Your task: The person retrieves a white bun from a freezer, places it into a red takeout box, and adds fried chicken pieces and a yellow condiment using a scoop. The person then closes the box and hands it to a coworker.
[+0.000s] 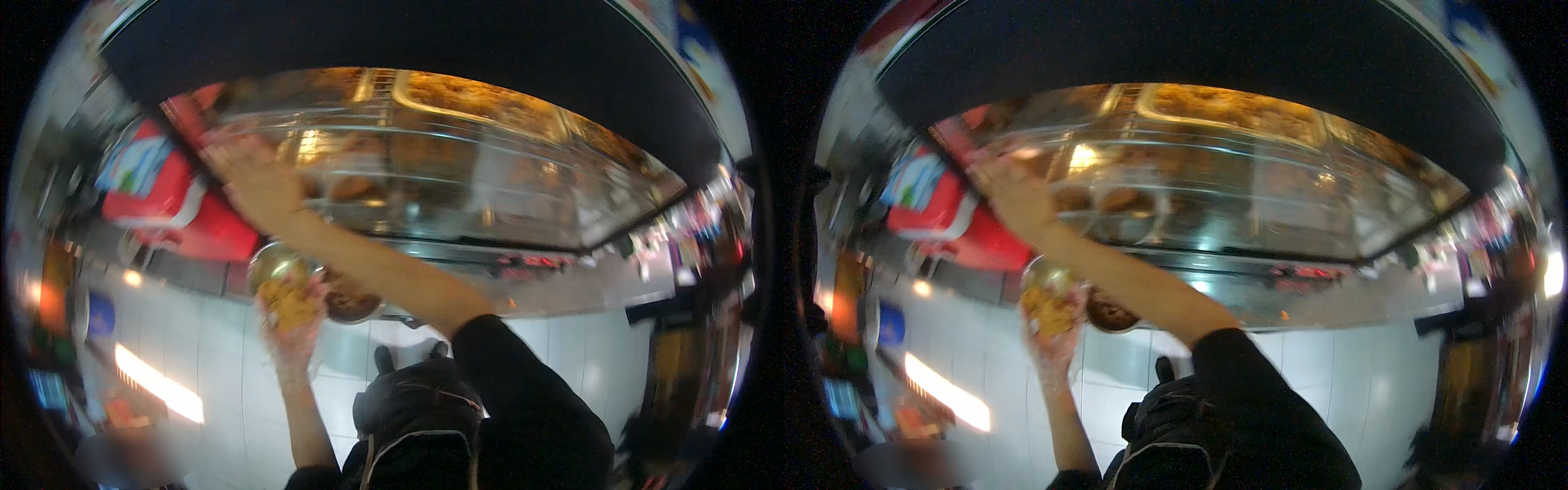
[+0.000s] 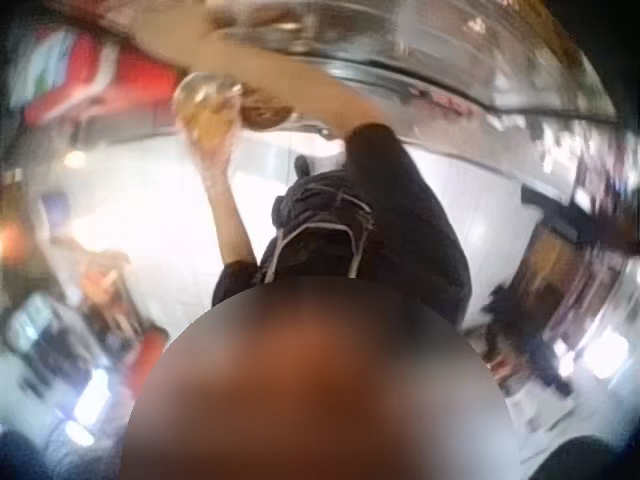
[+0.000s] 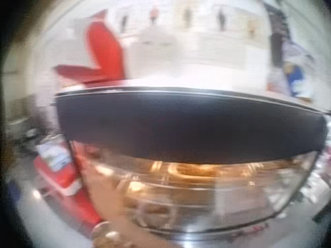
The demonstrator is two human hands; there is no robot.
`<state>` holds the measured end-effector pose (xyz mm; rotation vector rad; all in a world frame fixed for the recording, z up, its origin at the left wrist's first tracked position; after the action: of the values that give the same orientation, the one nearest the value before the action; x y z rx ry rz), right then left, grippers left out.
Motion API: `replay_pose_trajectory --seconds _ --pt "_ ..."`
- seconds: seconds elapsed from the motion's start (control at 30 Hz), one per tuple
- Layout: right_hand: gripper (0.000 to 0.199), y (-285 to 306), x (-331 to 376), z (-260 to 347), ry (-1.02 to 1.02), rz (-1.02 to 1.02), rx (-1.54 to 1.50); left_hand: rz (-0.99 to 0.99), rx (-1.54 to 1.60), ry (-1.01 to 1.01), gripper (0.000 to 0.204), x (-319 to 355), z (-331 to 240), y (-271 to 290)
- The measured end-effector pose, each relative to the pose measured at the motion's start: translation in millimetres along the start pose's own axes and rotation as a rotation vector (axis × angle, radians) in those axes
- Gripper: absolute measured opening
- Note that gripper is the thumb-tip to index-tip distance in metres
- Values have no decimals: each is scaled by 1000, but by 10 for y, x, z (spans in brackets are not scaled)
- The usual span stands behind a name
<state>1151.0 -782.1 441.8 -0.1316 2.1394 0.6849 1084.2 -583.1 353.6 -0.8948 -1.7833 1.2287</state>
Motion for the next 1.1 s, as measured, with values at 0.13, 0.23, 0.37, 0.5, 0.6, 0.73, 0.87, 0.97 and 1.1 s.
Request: replay_pose_trajectory --seconds 0.13,0.23,0.37,0.5,0.6,0.73,0.87,0.97,1.1 --pt "67 182 -8 -69 -107 -151 -516 22 137 189 69 79 113 80" --pt "64 561 270 -283 -58 -68 -874 42 71 203 66 188 312 297" --pt "63 889 1192 -941 -79 79 -853 -95 89 205 65 332 713 527" --pt "70 423 1524 -1457 0 156 -343 -71 148 207 64 595 1127 568" --pt "72 216 1628 -1362 117 205 -120 -42 147 180 64 814 1521 600" --pt "76 16 1519 -1050 154 318 567 -193 185 95 65 1101 1903 663" --pt "78 -96 1293 -723 100 357 213 -230 177 114 63 1189 1967 642" --pt "78 -216 1154 -477 123 330 -35 -211 153 146 63 1137 1917 651" --pt "77 -301 954 -369 -54 117 70 -100 62 130 66 1148 1824 671"
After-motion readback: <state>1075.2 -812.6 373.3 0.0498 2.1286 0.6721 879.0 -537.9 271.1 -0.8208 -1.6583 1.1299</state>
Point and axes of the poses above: each hand's wrist, its own x-axis away from the middle knuckle, its own y-axis out of the back of the hand, z = x × y, the point moved 1 cm from there along -x, towards the middle knuckle, and after that the axes turned 3 degrees about x, right-handed, at the moved point
